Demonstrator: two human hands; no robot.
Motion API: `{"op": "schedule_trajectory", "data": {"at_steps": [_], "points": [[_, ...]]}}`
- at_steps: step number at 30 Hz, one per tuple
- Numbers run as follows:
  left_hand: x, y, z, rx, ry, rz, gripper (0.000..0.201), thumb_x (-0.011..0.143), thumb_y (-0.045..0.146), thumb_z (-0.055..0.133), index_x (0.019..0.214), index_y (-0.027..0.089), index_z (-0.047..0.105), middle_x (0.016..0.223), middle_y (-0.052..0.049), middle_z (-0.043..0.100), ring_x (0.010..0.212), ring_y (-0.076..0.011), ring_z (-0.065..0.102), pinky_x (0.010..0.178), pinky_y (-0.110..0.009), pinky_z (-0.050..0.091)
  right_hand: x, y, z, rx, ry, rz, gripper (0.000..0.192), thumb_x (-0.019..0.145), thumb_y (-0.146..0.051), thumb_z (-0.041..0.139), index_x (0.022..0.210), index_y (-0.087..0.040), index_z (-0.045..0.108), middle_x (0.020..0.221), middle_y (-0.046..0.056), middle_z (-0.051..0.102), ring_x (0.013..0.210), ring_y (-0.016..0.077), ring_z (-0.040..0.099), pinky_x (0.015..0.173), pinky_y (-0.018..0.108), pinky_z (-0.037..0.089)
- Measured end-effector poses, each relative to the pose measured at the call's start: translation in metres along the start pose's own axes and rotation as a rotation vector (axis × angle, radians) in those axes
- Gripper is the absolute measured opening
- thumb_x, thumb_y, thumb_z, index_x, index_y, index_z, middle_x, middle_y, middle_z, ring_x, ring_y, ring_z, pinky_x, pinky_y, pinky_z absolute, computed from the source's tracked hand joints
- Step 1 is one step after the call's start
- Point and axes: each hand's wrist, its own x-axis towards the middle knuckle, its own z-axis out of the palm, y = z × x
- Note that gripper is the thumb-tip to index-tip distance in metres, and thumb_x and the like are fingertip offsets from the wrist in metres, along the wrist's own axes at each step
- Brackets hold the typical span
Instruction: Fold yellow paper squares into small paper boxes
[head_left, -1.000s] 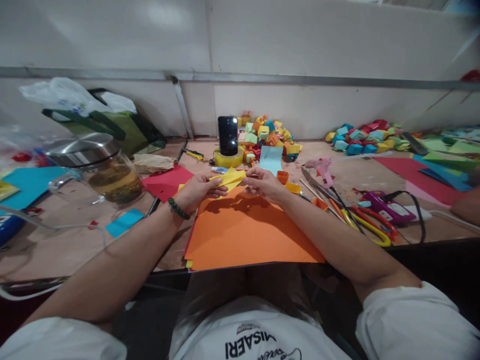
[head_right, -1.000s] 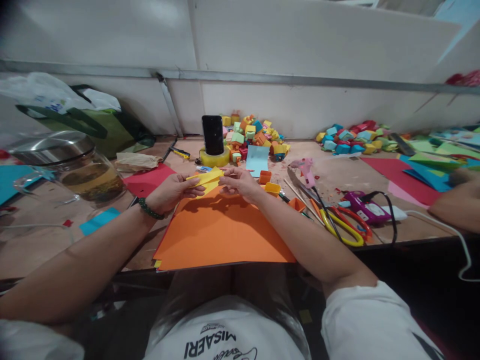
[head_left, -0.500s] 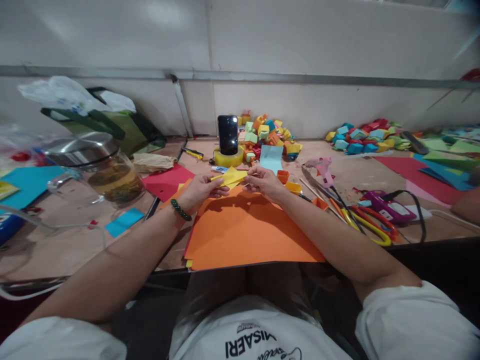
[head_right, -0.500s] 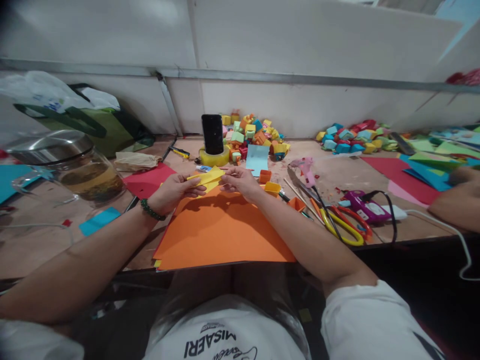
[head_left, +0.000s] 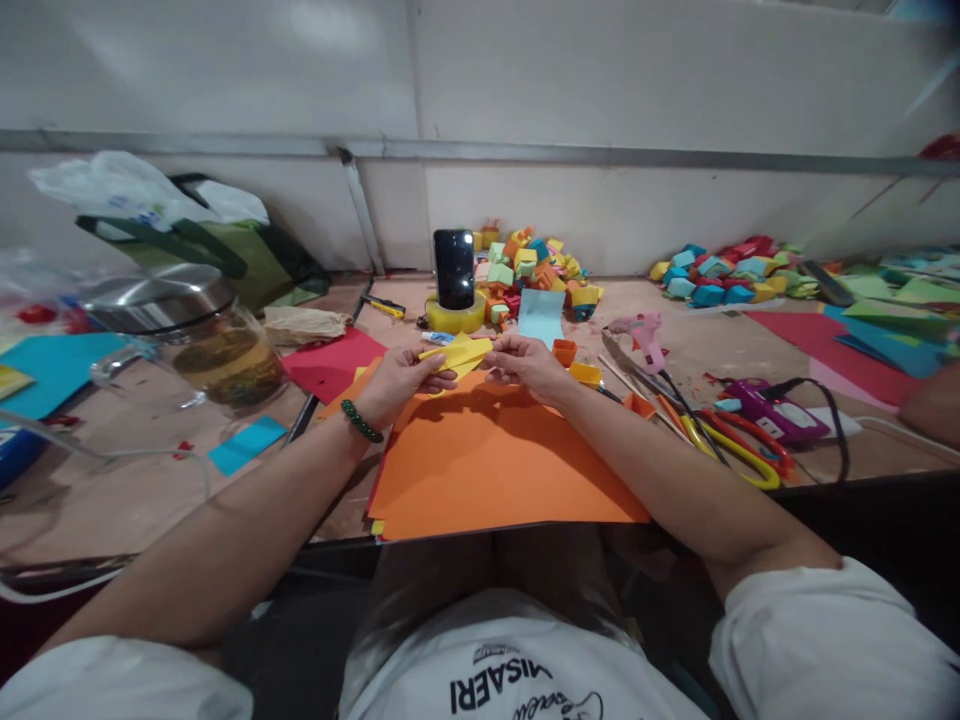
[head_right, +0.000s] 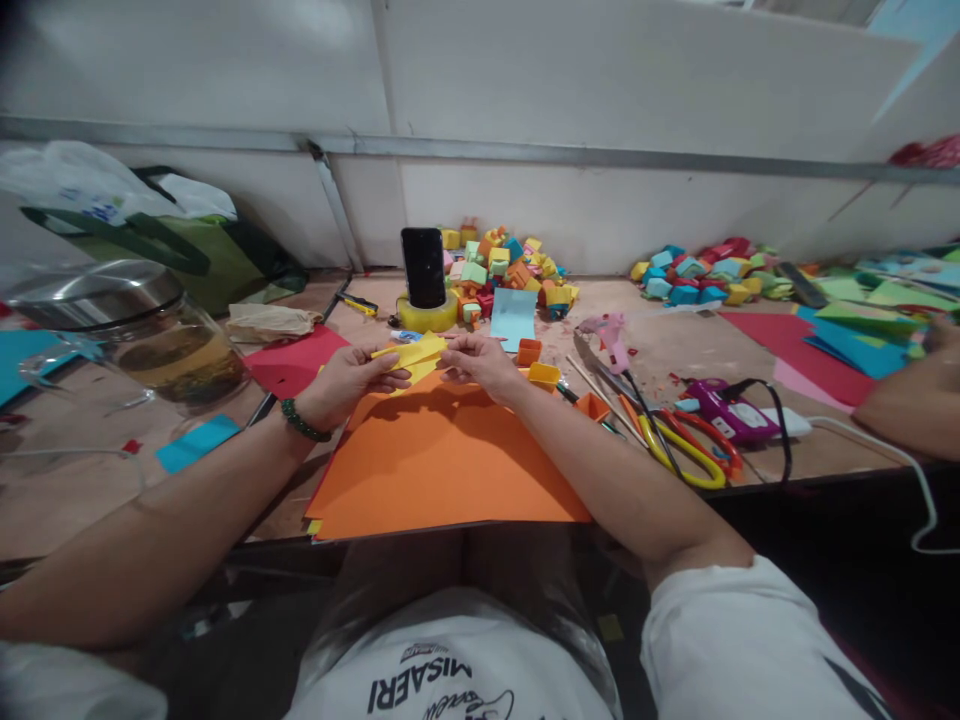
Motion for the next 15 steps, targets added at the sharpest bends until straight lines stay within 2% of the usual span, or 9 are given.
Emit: {"op": "schedule_trajectory", "data": {"at_steps": [4, 8, 12, 15], "points": [[0.0001, 0.0021, -0.0013, -0.002, -0.012, -0.019, 0.028, 0.072, 0.033, 0.078, 0.088, 0.012, 0.067, 0.065, -0.004, 0.073, 0.058, -0.0124, 0.069, 0.052, -0.017, 0.049, 0.0006, 0.0005, -0.0038, -0.021, -0.055, -0.017, 0.038, 0.061, -0.039, 0.085, 0.070, -0.017, 0.055, 0.071, 0.000, 0.071, 0.058, 0.0076, 0.065, 0.059, 0.019, 0.051], [0.0010, 0.0028, -0.0032, 0.026, -0.022, -0.024, 0.027, 0.072, 0.033, 0.078, 0.086, 0.012, 0.067, 0.064, -0.004, 0.072, 0.057, -0.0122, 0.068, 0.052, -0.017, 0.050, 0.0005, -0.0028, -0.0045, 0.004, -0.101, 0.048, 0.033, 0.060, -0.029, 0.084, 0.068, -0.016, 0.056, 0.071, 0.003, 0.072, 0.063, 0.0098, 0.068, 0.062, 0.019, 0.053], [0.0007, 0.0012, -0.0031, 0.050, -0.035, -0.012, 0.028, 0.071, 0.035, 0.078, 0.084, 0.013, 0.067, 0.064, -0.004, 0.073, 0.057, -0.0125, 0.069, 0.055, -0.018, 0.051, -0.0004, -0.0062, 0.0006, 0.060, 0.016, 0.101, 0.027, 0.062, -0.013, 0.077, 0.070, -0.017, 0.052, 0.063, 0.000, 0.068, 0.058, 0.0107, 0.068, 0.053, 0.016, 0.049], [0.0002, 0.0001, -0.0023, 0.070, -0.040, -0.015, 0.030, 0.069, 0.037, 0.079, 0.082, 0.013, 0.066, 0.065, -0.005, 0.073, 0.058, -0.0134, 0.069, 0.055, -0.019, 0.052, -0.0022, -0.0089, 0.0035, 0.070, 0.087, 0.122, 0.031, 0.063, -0.006, 0.070, 0.085, -0.019, 0.053, 0.068, -0.001, 0.070, 0.055, 0.0110, 0.067, 0.048, 0.017, 0.048]]}}
